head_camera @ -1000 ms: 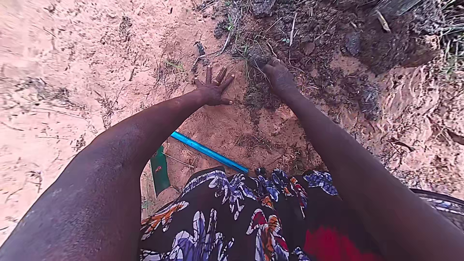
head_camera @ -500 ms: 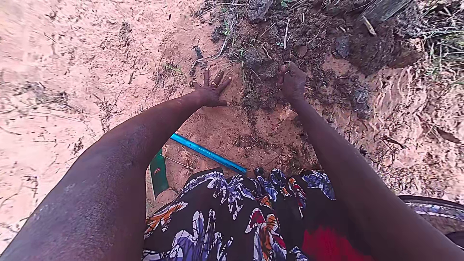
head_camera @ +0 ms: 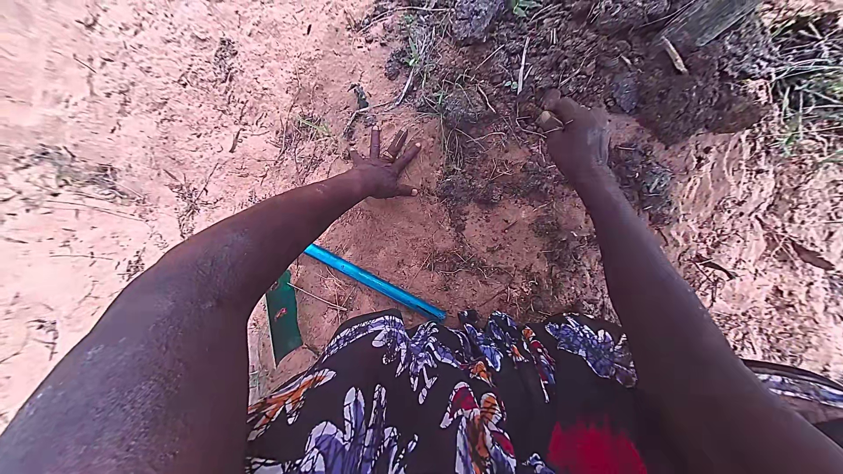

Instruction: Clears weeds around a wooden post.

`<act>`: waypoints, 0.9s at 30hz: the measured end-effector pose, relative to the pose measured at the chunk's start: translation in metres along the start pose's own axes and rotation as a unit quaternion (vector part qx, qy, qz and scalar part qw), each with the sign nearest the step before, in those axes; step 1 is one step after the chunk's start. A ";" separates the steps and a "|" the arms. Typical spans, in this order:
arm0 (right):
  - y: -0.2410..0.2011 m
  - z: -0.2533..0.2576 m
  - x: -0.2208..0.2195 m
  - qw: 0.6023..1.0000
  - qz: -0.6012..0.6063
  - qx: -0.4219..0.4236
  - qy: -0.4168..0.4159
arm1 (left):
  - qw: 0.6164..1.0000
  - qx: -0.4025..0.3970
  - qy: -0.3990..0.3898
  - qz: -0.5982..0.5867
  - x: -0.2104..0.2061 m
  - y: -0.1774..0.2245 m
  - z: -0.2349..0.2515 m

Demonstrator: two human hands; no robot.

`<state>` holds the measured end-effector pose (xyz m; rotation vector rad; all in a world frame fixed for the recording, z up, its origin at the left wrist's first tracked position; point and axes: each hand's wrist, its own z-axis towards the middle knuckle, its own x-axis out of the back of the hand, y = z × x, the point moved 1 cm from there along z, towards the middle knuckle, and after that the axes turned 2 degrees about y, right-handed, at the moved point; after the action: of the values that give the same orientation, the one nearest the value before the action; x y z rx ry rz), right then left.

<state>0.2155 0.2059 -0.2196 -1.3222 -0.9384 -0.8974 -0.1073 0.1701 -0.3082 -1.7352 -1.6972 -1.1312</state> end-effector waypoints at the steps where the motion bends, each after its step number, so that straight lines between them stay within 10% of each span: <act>1: -0.009 0.008 -0.012 0.999 -0.006 0.047 -0.011 | 1.000 -0.008 0.006 -0.002 0.002 0.001 -0.005; 15: -0.096 0.088 -0.073 0.930 -0.228 0.185 -0.223 | 1.000 0.000 -0.003 -0.006 -0.001 -0.003 0.001; 27: -0.005 0.079 0.099 0.981 -0.183 -0.061 0.013 | 1.000 0.011 -0.010 0.012 0.000 -0.001 0.004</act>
<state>0.2437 0.2840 -0.1245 -1.2573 -1.1434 -1.2677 -0.1073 0.1733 -0.3105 -1.7555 -1.6902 -1.0848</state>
